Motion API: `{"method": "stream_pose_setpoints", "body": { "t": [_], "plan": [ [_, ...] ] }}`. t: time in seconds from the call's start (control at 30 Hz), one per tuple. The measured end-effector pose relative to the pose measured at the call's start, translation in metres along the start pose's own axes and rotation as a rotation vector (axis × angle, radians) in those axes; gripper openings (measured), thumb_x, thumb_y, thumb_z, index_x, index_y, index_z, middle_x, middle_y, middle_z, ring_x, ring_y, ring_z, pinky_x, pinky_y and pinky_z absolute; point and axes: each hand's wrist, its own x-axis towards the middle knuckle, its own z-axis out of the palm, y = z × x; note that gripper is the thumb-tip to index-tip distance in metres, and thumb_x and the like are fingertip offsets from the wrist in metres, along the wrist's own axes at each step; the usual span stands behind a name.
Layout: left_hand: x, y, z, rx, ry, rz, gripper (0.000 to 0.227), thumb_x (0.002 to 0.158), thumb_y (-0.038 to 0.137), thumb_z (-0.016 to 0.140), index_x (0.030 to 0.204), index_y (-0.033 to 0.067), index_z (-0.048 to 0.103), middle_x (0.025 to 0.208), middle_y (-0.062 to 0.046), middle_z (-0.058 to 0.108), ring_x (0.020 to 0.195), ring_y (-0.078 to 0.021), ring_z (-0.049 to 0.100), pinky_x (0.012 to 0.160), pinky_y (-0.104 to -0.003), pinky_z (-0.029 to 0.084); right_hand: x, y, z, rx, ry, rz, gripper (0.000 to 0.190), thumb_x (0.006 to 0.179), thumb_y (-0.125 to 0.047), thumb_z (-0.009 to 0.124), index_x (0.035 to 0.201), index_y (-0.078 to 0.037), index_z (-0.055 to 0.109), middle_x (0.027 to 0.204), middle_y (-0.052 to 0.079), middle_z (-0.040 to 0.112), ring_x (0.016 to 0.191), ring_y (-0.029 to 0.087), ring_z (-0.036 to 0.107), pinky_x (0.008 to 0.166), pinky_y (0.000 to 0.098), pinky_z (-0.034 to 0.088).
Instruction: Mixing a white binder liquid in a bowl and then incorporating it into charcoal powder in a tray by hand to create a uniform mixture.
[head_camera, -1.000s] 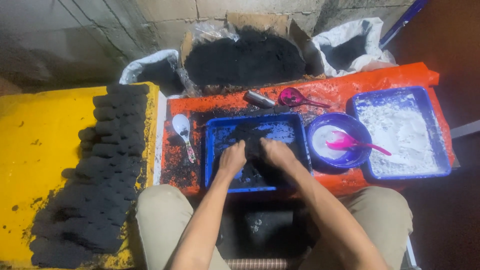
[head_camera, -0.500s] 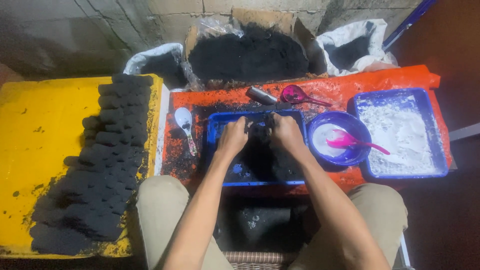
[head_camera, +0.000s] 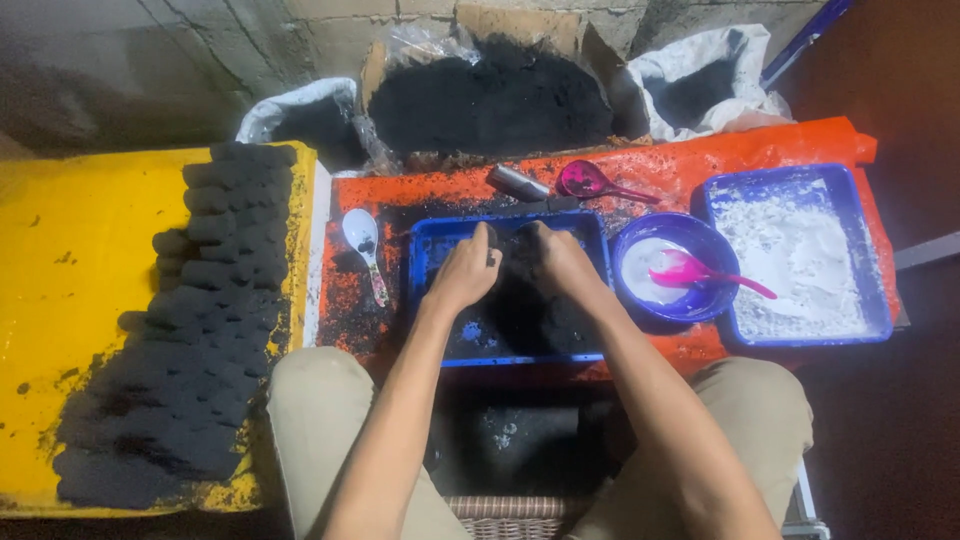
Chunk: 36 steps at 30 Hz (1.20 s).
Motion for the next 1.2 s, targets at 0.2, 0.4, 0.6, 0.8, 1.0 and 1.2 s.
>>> {"method": "stream_pose_setpoints", "body": {
  "t": [0.2,0.4,0.6,0.8,1.0,1.2],
  "plan": [
    [0.005,-0.014,0.008,-0.033,0.024,0.147,0.029,0.079,-0.003,0.037,0.107,-0.0075,0.043,0.09,-0.028,0.055,0.089,-0.0385,0.054,0.073,-0.046,0.046,0.006,0.022,0.023,-0.021,0.205,0.048,0.01,0.074,-0.014,0.053,0.078,-0.004,0.057,0.059,0.016,0.058,0.06,0.033,0.06,0.052,0.0409,0.049],
    [0.022,-0.036,0.027,0.144,0.221,0.164,0.019,0.08,0.02,0.051,0.072,0.0032,0.054,0.056,-0.015,0.057,0.057,-0.0329,0.058,0.047,-0.039,0.046,0.011,0.036,0.025,0.058,0.08,0.085,0.02,0.073,-0.021,0.048,0.083,-0.005,0.057,0.069,0.017,0.06,0.068,0.037,0.059,0.058,0.0459,0.048],
    [0.027,-0.047,0.032,0.097,0.315,0.164,0.041,0.082,0.031,0.044,0.048,0.0071,0.048,0.038,-0.009,0.045,0.036,-0.0235,0.046,0.035,-0.028,0.036,0.001,-0.002,0.004,0.11,-0.051,-0.054,0.04,0.07,-0.003,0.048,0.108,0.007,0.043,0.088,0.028,0.056,0.087,0.043,0.053,0.074,0.0496,0.045],
    [0.013,-0.015,0.013,-0.019,-0.185,-0.014,0.049,0.078,0.009,0.033,0.122,-0.0119,0.029,0.128,-0.029,0.03,0.121,-0.0334,0.03,0.1,-0.043,0.025,0.009,0.038,0.042,-0.168,0.226,-0.074,0.008,0.076,-0.013,0.049,0.078,-0.007,0.053,0.054,0.013,0.057,0.055,0.031,0.06,0.047,0.0375,0.049],
    [0.013,-0.019,0.015,-0.001,-0.008,0.15,0.017,0.078,-0.003,0.04,0.09,-0.0079,0.052,0.089,-0.024,0.057,0.092,-0.0363,0.053,0.078,-0.043,0.044,0.004,0.028,0.038,-0.108,0.248,0.033,0.031,0.084,-0.031,0.04,0.069,-0.008,0.054,0.054,0.015,0.056,0.058,0.033,0.059,0.049,0.0435,0.047],
    [0.02,-0.026,0.022,0.035,0.232,0.113,0.022,0.08,0.014,0.049,0.066,-0.0012,0.055,0.053,-0.016,0.055,0.055,-0.0299,0.058,0.046,-0.034,0.044,0.0,0.016,0.025,-0.056,0.079,0.039,0.038,0.078,-0.019,0.038,0.107,0.002,0.05,0.08,0.023,0.06,0.079,0.036,0.059,0.067,0.0446,0.047]
  ]
}}
